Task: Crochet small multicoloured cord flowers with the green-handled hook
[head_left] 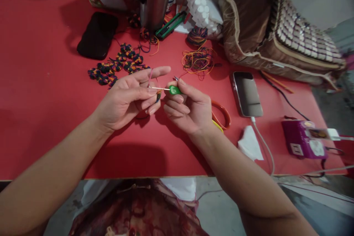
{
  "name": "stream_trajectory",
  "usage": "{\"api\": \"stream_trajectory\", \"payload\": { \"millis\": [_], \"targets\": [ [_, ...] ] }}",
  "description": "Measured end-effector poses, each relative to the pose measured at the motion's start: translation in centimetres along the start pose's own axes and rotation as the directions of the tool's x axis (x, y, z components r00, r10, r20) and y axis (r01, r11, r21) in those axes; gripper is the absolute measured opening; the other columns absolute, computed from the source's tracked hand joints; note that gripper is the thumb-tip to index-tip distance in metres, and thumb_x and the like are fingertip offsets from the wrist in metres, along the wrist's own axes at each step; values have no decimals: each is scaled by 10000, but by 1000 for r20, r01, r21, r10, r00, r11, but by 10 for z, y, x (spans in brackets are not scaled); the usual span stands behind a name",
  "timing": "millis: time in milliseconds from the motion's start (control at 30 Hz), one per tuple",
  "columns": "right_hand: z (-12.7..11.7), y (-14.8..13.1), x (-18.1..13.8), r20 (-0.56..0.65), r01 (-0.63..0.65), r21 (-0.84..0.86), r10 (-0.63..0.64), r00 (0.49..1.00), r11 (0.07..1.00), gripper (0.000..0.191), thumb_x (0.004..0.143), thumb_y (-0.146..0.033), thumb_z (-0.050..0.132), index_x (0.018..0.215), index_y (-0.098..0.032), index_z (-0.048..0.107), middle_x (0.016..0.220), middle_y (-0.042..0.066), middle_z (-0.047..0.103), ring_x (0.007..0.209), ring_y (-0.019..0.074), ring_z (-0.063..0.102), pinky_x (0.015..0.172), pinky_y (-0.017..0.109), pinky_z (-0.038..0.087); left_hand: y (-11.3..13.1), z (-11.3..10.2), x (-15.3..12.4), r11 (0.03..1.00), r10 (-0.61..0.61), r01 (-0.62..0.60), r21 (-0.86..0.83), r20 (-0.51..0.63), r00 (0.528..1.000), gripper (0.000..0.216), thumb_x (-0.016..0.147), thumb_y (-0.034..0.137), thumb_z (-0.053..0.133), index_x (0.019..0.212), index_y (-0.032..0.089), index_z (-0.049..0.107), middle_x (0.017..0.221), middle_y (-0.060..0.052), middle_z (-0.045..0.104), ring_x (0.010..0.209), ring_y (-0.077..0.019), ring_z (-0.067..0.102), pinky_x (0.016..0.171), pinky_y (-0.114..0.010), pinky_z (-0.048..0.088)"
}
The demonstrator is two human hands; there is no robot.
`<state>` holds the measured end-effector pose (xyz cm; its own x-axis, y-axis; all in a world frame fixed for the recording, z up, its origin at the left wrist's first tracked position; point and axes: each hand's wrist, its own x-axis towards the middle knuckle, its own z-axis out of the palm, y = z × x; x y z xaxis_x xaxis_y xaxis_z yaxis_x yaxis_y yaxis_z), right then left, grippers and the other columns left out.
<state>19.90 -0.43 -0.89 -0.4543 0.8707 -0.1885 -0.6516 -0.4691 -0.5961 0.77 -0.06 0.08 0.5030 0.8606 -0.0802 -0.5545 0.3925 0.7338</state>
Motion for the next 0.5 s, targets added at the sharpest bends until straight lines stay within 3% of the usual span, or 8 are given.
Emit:
{"api": "stream_trajectory", "payload": {
  "millis": [200,300,400,500],
  "targets": [
    [-13,-18,0,136,18,-205,10,991,979,209,913,-311,879,837,-117,859,523,-78,535,365,-13,224,357,121,214,5,0,-5,996,-43,32,89,132,990,302,911,160,805,1198,154,898,606,33,569,493,-103,545,538,-249,554],
    [-14,-22,-1,118,16,-292,20,993,956,253,890,-358,922,819,-129,842,511,-70,541,365,-5,222,344,135,197,6,-2,-6,993,-33,10,119,191,981,280,955,189,813,1217,180,911,631,7,669,572,-141,675,695,-300,657],
    [-15,-22,-2,123,64,-301,-28,992,952,269,892,-374,935,801,-142,836,514,-66,545,364,-1,245,347,138,210,5,-6,-5,993,-14,-11,119,204,979,318,964,225,869,1278,204,912,644,-7,731,669,-167,747,856,-337,672],
    [-14,-20,-1,152,80,-284,-38,988,955,276,887,-382,954,804,-138,854,539,-54,577,380,-1,258,354,136,231,4,-7,-5,995,-37,20,97,181,983,349,968,214,875,1317,219,901,643,14,728,611,-142,705,814,-318,649]
  ]
}}
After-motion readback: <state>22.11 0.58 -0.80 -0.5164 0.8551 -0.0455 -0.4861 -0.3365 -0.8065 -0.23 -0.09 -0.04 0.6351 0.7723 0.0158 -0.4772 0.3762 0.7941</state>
